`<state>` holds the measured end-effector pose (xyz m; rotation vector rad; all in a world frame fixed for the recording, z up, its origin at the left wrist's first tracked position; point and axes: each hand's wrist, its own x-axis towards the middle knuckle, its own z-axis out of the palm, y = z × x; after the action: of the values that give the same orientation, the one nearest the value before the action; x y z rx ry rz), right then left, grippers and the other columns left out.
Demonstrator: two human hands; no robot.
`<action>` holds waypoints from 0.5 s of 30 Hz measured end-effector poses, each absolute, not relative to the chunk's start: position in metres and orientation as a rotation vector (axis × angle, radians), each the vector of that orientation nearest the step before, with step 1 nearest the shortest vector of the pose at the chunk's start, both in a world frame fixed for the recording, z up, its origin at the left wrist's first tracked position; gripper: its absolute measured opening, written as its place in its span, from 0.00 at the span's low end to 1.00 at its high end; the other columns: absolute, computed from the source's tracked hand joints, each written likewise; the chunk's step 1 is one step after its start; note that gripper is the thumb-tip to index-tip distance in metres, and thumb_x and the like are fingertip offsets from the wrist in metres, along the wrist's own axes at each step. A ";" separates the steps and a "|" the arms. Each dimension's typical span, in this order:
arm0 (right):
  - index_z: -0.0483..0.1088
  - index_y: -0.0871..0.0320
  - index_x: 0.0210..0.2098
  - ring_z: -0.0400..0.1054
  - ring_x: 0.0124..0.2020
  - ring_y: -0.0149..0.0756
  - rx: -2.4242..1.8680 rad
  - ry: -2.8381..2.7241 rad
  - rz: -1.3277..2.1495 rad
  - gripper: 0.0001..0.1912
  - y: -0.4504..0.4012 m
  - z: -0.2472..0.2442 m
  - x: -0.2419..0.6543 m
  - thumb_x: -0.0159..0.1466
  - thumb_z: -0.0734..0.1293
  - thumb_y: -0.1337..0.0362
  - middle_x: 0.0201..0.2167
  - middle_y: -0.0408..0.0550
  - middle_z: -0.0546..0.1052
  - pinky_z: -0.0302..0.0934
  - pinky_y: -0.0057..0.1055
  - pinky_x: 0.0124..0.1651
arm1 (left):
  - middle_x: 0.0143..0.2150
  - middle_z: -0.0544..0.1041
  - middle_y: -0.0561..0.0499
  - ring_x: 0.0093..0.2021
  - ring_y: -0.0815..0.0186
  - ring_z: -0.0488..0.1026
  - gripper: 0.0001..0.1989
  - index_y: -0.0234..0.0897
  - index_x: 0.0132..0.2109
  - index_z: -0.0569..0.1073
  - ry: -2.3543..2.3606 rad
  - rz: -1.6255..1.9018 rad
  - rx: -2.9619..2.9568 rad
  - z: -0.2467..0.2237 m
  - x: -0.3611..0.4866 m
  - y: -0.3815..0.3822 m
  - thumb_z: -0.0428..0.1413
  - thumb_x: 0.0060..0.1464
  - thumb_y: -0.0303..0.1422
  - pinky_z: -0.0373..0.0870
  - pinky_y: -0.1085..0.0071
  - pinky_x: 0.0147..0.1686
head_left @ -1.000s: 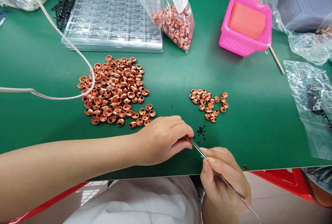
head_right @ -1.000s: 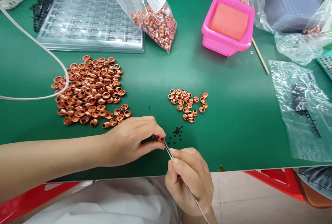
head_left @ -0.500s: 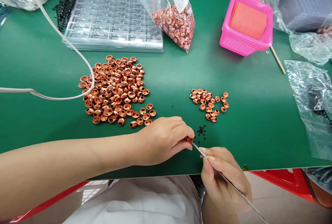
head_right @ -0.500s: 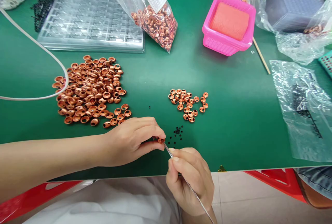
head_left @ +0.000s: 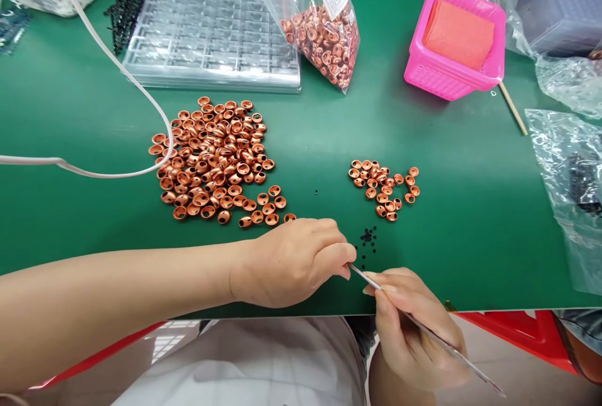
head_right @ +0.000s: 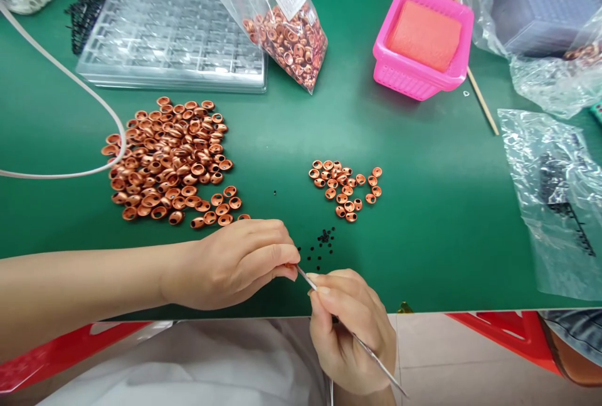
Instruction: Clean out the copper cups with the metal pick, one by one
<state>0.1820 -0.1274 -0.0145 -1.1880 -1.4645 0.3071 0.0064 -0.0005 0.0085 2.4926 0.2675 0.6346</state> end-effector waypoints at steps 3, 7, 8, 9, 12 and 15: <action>0.71 0.64 0.44 0.75 0.36 0.36 -1.193 -1.457 0.317 0.21 -0.128 -0.015 0.181 0.53 0.66 0.86 0.37 0.50 0.78 0.73 0.37 0.35 | 0.33 0.75 0.46 0.31 0.65 0.67 0.06 0.30 0.40 0.70 0.299 0.644 2.509 0.007 0.008 -0.001 0.49 0.64 0.25 0.65 0.71 0.29; 0.71 0.63 0.43 0.75 0.36 0.38 -1.211 -1.414 0.363 0.20 -0.127 -0.015 0.181 0.53 0.66 0.85 0.37 0.50 0.78 0.72 0.39 0.35 | 0.31 0.75 0.47 0.31 0.66 0.68 0.08 0.30 0.40 0.71 0.351 0.580 2.484 0.009 0.011 0.001 0.49 0.65 0.29 0.65 0.72 0.28; 0.71 0.63 0.42 0.75 0.36 0.38 -1.203 -1.372 0.371 0.20 -0.126 -0.015 0.181 0.53 0.66 0.85 0.36 0.49 0.78 0.71 0.39 0.34 | 0.31 0.74 0.48 0.31 0.66 0.68 0.08 0.30 0.40 0.71 0.360 0.550 2.481 0.011 0.011 0.001 0.49 0.65 0.29 0.65 0.72 0.28; 0.71 0.63 0.42 0.75 0.35 0.38 -1.188 -1.314 0.368 0.19 -0.125 -0.014 0.180 0.54 0.66 0.84 0.35 0.49 0.78 0.71 0.39 0.33 | 0.31 0.74 0.48 0.31 0.66 0.68 0.08 0.30 0.40 0.72 0.370 0.514 2.485 0.012 0.011 0.003 0.50 0.65 0.30 0.65 0.72 0.29; 0.71 0.62 0.39 0.74 0.30 0.37 -1.154 -1.123 0.326 0.15 -0.122 -0.014 0.176 0.55 0.65 0.83 0.32 0.47 0.77 0.68 0.36 0.30 | 0.32 0.73 0.48 0.33 0.64 0.69 0.07 0.31 0.40 0.73 0.452 0.396 2.538 0.021 0.006 0.008 0.51 0.64 0.29 0.66 0.71 0.31; 0.71 0.62 0.38 0.74 0.30 0.37 -1.163 -1.049 0.330 0.13 -0.122 -0.013 0.176 0.56 0.65 0.82 0.31 0.48 0.78 0.67 0.37 0.29 | 0.35 0.73 0.46 0.37 0.62 0.69 0.05 0.33 0.41 0.74 0.584 0.259 2.619 0.031 -0.004 0.016 0.53 0.62 0.27 0.68 0.68 0.34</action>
<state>0.1757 -0.1219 -0.0134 -1.1632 -1.0494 0.3303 -0.0044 0.0155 0.0305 2.6192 0.5840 0.2586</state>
